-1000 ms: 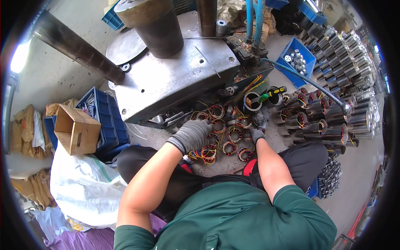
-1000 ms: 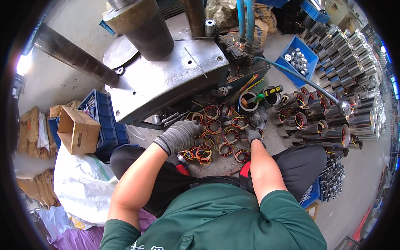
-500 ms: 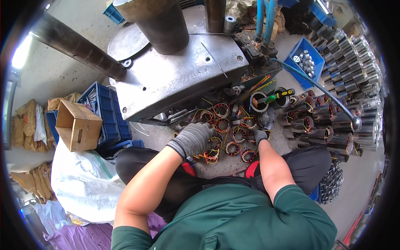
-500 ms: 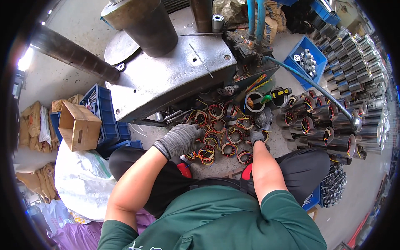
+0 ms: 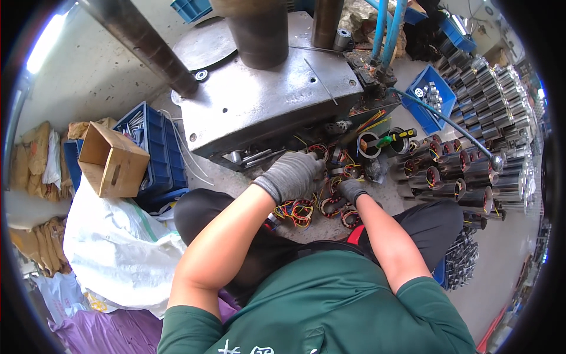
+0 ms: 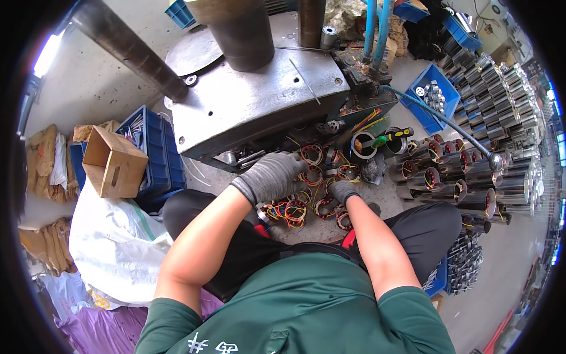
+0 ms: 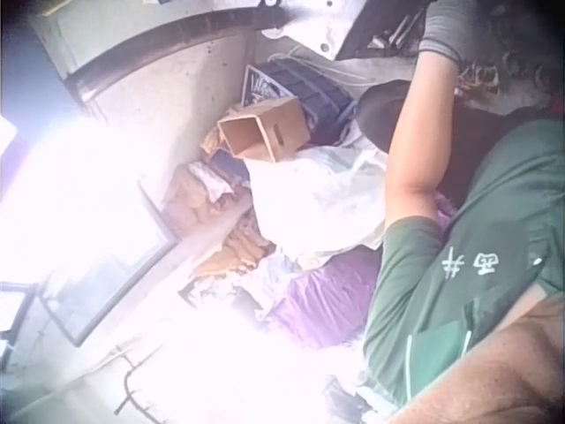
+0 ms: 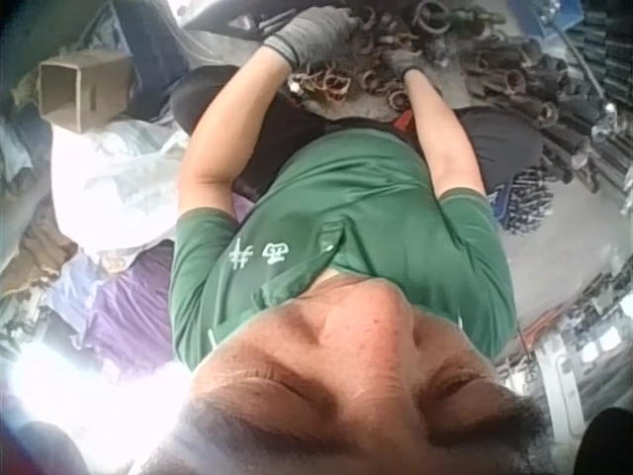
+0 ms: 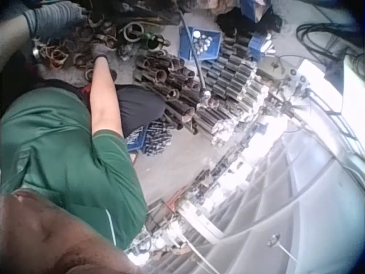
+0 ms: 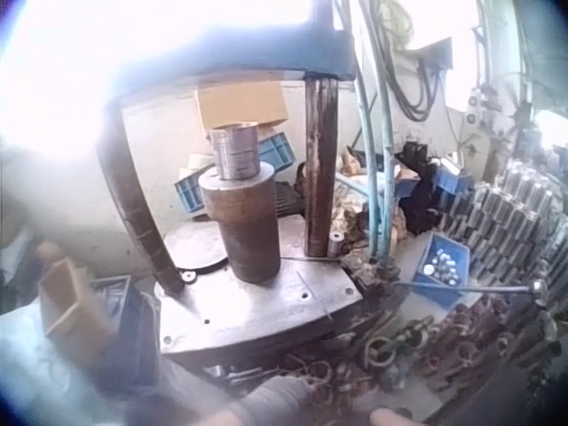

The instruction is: The person places motor stators into metal sleeves and inserts the assemblies into a press machine. They use scissors to cut open a plastic bag and place finished parts into a stack.

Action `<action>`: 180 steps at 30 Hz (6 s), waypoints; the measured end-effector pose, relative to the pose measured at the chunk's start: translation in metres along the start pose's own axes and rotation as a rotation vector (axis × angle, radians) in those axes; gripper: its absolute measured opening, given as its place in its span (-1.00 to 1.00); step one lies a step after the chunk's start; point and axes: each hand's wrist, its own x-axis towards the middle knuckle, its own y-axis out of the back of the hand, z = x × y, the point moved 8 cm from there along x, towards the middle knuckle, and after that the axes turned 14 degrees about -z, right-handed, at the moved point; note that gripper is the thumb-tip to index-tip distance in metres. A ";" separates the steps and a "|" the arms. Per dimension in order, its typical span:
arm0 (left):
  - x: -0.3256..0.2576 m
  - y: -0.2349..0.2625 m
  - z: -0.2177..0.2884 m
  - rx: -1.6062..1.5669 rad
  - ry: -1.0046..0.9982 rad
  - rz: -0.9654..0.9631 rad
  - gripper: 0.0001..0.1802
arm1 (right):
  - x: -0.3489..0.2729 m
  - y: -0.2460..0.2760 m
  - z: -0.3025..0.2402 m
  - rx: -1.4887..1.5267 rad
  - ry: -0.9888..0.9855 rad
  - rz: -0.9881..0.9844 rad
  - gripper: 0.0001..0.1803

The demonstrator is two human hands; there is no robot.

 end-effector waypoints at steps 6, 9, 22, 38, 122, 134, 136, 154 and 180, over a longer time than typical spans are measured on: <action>0.001 0.016 0.004 -0.039 0.033 -0.007 -0.56 | 0.018 -0.016 -0.067 -0.332 0.214 0.093 -0.67; 0.000 0.007 -0.015 -0.028 0.064 -0.023 -0.56 | -0.001 0.007 -0.080 -0.019 0.097 0.130 -0.65; -0.063 0.079 -0.035 -0.691 -0.361 1.009 -0.12 | -0.224 0.246 -0.091 1.495 0.757 0.257 -0.56; -0.053 0.092 -0.003 -1.093 -0.495 0.914 0.37 | -0.306 0.273 -0.106 1.297 1.176 0.425 -0.25; -0.015 0.044 0.010 -1.624 -0.493 0.331 -0.13 | -0.283 0.260 -0.086 1.525 1.388 0.546 0.18; -0.065 0.077 0.002 -0.793 -0.304 0.972 0.14 | -0.284 0.249 -0.109 1.447 1.358 0.229 0.28; -0.069 0.080 0.004 -0.809 -0.249 0.961 0.10 | -0.283 0.250 -0.112 1.487 1.352 0.250 0.24; -0.064 0.096 0.006 -0.403 -0.220 1.069 -0.62 | -0.244 0.234 -0.113 1.891 1.198 -0.074 -0.36; -0.063 0.092 0.002 -0.607 -0.194 1.022 -0.16 | -0.262 0.239 -0.109 1.560 1.220 0.420 -0.02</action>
